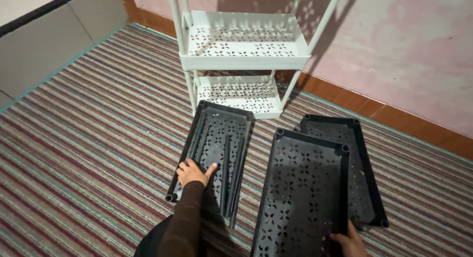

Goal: The person assembles a white plastic shelving unit by inserting white support rods into the side panels and attaching perforated shelves. They handle black trays and rods separately, placing them aside before focusing on the white frame assembly.

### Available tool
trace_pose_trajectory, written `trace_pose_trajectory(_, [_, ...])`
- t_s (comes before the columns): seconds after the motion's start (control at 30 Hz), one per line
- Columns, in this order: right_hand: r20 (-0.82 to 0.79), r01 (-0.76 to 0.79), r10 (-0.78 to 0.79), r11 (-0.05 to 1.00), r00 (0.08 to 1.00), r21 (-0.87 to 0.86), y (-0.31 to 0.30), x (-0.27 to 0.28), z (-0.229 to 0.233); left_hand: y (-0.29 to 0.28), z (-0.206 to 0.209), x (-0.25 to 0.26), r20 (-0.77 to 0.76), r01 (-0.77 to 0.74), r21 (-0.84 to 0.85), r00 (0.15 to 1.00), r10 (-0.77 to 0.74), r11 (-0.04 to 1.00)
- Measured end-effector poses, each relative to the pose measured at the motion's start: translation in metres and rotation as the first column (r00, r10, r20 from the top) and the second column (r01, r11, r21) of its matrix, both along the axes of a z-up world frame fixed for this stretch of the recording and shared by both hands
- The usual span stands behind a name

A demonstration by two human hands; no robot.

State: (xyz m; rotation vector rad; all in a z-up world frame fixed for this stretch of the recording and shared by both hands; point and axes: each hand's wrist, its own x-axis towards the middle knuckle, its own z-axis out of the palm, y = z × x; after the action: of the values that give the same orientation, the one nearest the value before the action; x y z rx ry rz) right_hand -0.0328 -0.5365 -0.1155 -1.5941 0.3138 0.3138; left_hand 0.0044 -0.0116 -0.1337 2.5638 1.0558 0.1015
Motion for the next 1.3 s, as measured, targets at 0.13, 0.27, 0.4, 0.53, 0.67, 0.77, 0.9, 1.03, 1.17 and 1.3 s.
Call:
trace_pose_trajectory(0.13, [0.042,0.039,-0.036,0.996,0.998,-0.085,0.02,0.0,0.009,-0.02,0.004,-0.004,-0.043,0.071,-0.073,0.996,-0.074,0.995])
trace_pose_trajectory(0.27, [0.057,0.08,-0.077,0.995,0.995,-0.053,0.061,0.008,0.034,-0.06,-0.003,-0.007,0.026,0.229,-0.066,0.973,-0.228,0.971])
trace_pose_trajectory(0.4, [-0.22,0.182,-0.171,0.983,0.96,0.032,0.087,0.022,0.073,-0.086,-0.018,-0.002,-0.075,0.227,-0.298,0.963,-0.26,0.927])
trace_pose_trajectory(0.53, [-0.18,0.19,-0.173,0.978,0.968,0.08,0.097,0.026,0.092,-0.09,-0.031,0.006,-0.102,0.157,-0.428,0.97,-0.22,0.89])
trace_pose_trajectory(0.67, [-0.205,0.212,-0.185,0.97,0.961,0.121,0.092,0.025,0.091,-0.085,-0.039,0.007,-0.072,0.132,-0.445,0.981,-0.182,0.886])
trace_pose_trajectory(0.77, [-0.169,0.199,-0.173,0.968,0.97,0.156,0.081,0.026,0.086,-0.08,-0.043,0.004,0.072,0.162,-0.65,0.986,-0.153,0.742])
trace_pose_trajectory(0.9, [-0.197,0.242,-0.217,0.964,0.956,0.108,0.066,0.028,0.081,-0.074,-0.043,-0.006,0.179,0.181,-0.915,0.983,-0.04,0.361])
trace_pose_trajectory(1.03, [-0.205,0.277,-0.259,0.959,0.944,0.063,0.041,0.029,0.085,-0.083,-0.027,-0.01,0.274,0.24,-0.841,0.962,-0.002,0.484])
trace_pose_trajectory(1.17, [-0.105,0.23,-0.217,0.965,0.97,0.125,0.015,0.025,0.104,-0.134,-0.007,-0.006,0.176,0.273,-0.752,0.96,-0.216,0.6])
trace_pose_trajectory(1.3, [-0.187,0.297,-0.273,0.948,0.944,0.114,0.015,0.018,0.121,-0.201,-0.018,0.004,0.141,0.298,-0.553,0.954,-0.266,0.778])
